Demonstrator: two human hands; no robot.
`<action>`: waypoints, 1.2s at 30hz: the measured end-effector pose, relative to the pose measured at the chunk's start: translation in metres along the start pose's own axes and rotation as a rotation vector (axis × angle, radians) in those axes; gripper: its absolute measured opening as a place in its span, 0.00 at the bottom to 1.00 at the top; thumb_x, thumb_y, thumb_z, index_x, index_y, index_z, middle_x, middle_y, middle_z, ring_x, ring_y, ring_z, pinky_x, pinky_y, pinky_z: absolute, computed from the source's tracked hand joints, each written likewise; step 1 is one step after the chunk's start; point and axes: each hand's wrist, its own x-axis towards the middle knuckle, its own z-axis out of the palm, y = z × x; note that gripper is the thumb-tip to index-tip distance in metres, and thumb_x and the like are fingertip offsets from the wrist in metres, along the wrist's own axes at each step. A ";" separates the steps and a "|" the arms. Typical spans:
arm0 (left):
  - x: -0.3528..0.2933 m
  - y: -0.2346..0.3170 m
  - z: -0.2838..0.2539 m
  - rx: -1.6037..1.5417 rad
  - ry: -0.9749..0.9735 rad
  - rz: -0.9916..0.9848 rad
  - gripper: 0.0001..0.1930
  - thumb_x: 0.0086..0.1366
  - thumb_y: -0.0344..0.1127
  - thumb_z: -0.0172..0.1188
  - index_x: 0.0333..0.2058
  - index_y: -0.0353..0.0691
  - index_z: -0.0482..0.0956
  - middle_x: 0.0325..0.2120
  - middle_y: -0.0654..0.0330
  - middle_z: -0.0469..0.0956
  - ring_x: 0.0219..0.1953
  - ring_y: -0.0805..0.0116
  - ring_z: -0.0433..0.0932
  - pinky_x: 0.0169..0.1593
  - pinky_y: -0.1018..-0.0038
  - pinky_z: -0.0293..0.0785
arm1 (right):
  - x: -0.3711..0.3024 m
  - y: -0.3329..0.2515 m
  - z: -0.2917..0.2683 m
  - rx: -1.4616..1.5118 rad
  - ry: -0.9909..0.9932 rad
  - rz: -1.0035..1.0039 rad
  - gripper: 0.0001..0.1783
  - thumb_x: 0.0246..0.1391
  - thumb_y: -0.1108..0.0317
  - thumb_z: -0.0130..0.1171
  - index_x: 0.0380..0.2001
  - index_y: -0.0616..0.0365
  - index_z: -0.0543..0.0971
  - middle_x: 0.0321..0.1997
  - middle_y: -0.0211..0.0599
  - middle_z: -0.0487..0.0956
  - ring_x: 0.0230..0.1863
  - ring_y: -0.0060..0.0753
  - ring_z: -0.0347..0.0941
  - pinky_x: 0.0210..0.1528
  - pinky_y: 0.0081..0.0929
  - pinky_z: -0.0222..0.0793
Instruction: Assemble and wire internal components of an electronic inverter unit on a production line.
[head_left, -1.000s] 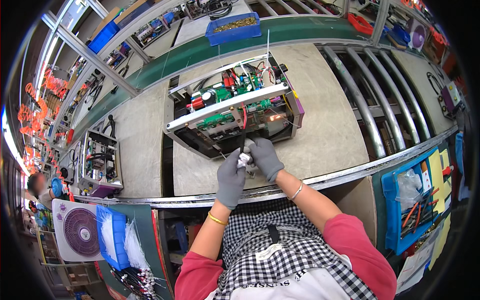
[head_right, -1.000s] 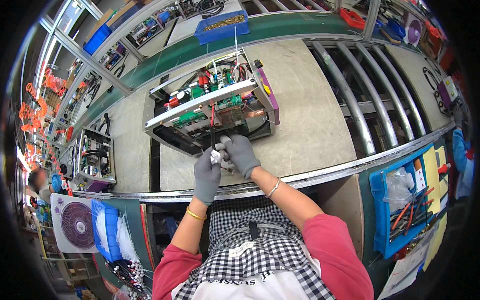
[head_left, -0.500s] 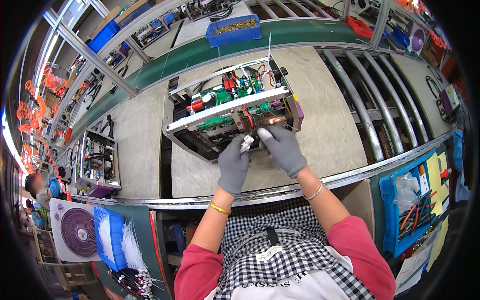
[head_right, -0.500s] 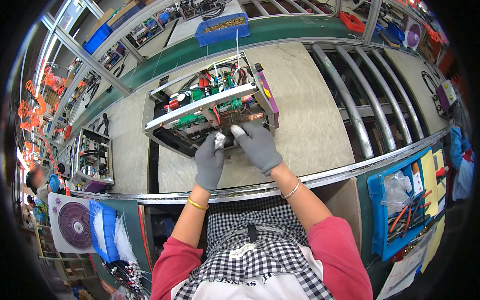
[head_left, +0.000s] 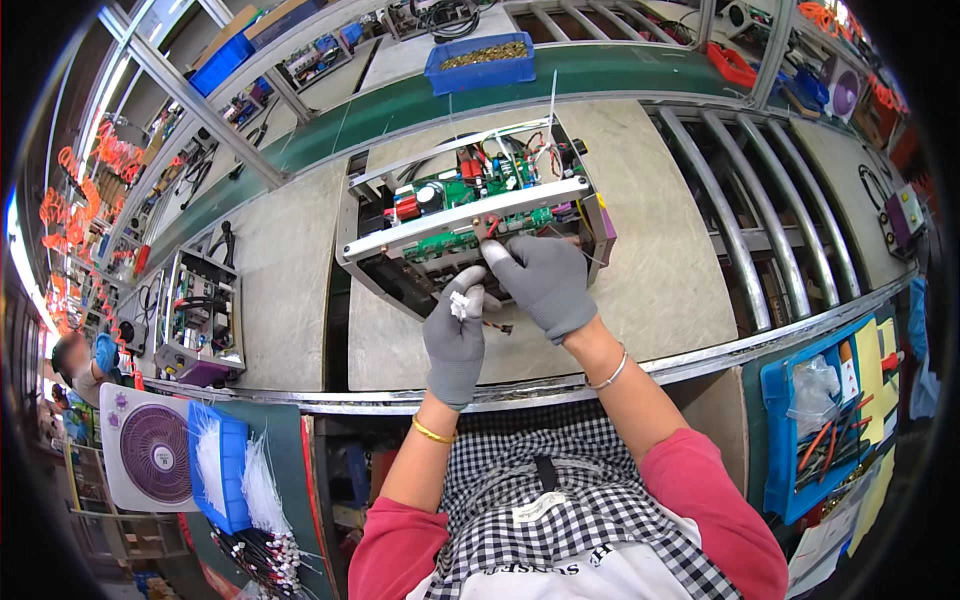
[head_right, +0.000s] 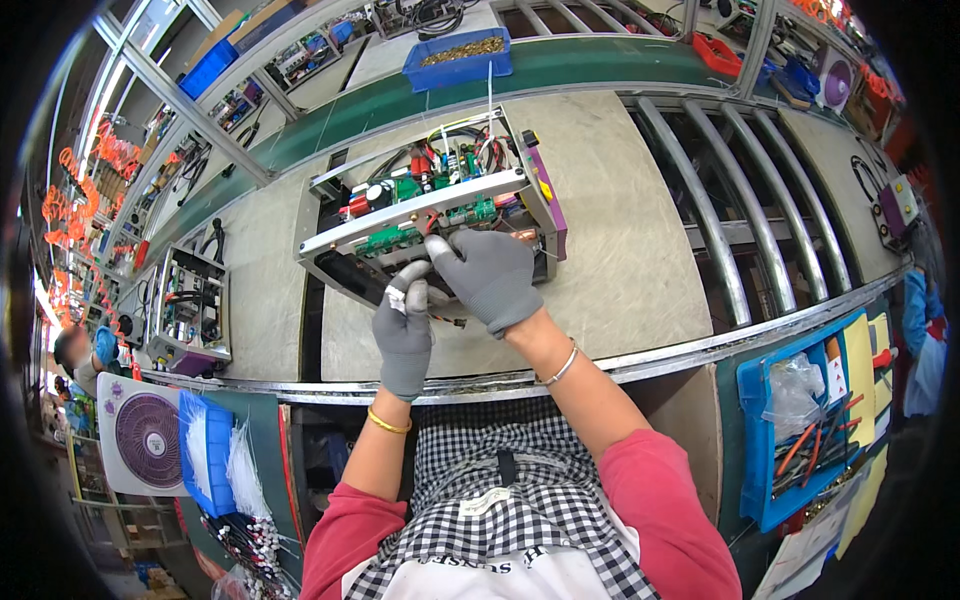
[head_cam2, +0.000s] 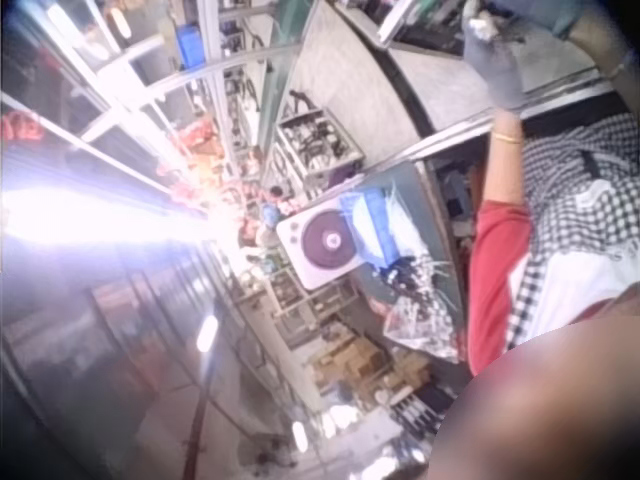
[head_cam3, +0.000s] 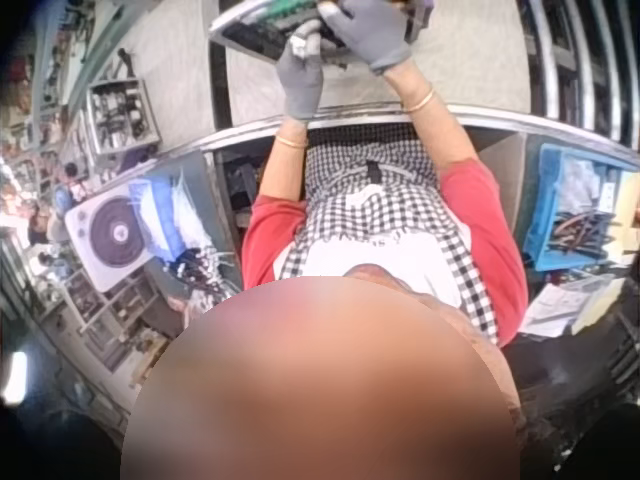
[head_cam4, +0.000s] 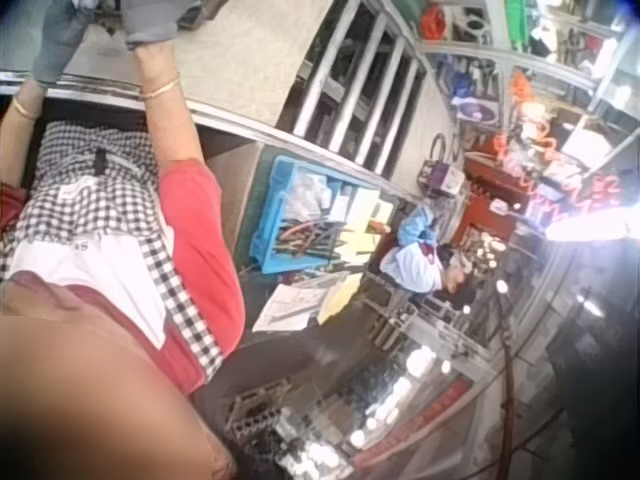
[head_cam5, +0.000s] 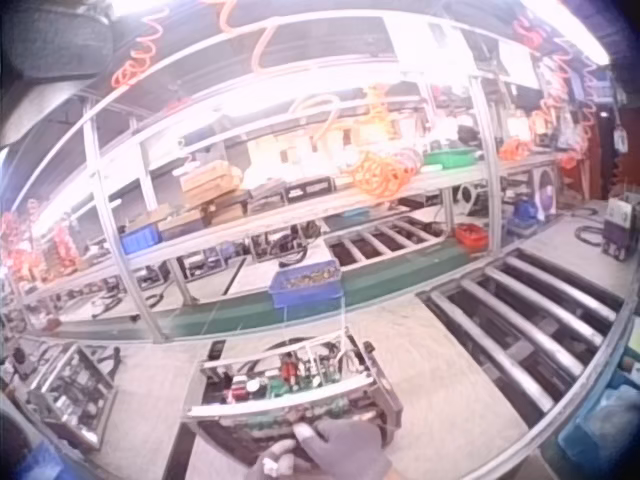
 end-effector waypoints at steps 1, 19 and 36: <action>0.005 0.007 -0.005 -0.157 -0.101 -0.067 0.16 0.71 0.34 0.52 0.53 0.35 0.75 0.24 0.61 0.79 0.27 0.74 0.78 0.33 0.76 0.74 | 0.000 0.001 0.001 -0.013 0.021 0.003 0.22 0.57 0.53 0.58 0.19 0.60 0.80 0.17 0.42 0.76 0.20 0.37 0.74 0.24 0.33 0.65; 0.041 0.053 -0.010 -0.178 -0.310 -0.278 0.16 0.73 0.39 0.51 0.52 0.36 0.77 0.17 0.66 0.74 0.18 0.81 0.69 0.23 0.81 0.64 | -0.025 -0.008 -0.037 0.393 0.053 0.090 0.13 0.58 0.61 0.60 0.38 0.59 0.83 0.30 0.38 0.81 0.30 0.30 0.77 0.34 0.27 0.71; 0.007 0.052 0.009 -0.795 -0.939 -0.723 0.16 0.72 0.44 0.53 0.42 0.35 0.75 0.21 0.62 0.75 0.12 0.84 0.60 0.12 0.84 0.53 | -0.053 -0.006 -0.072 0.886 -0.182 0.346 0.15 0.63 0.61 0.57 0.44 0.62 0.80 0.40 0.35 0.80 0.40 0.24 0.77 0.44 0.23 0.74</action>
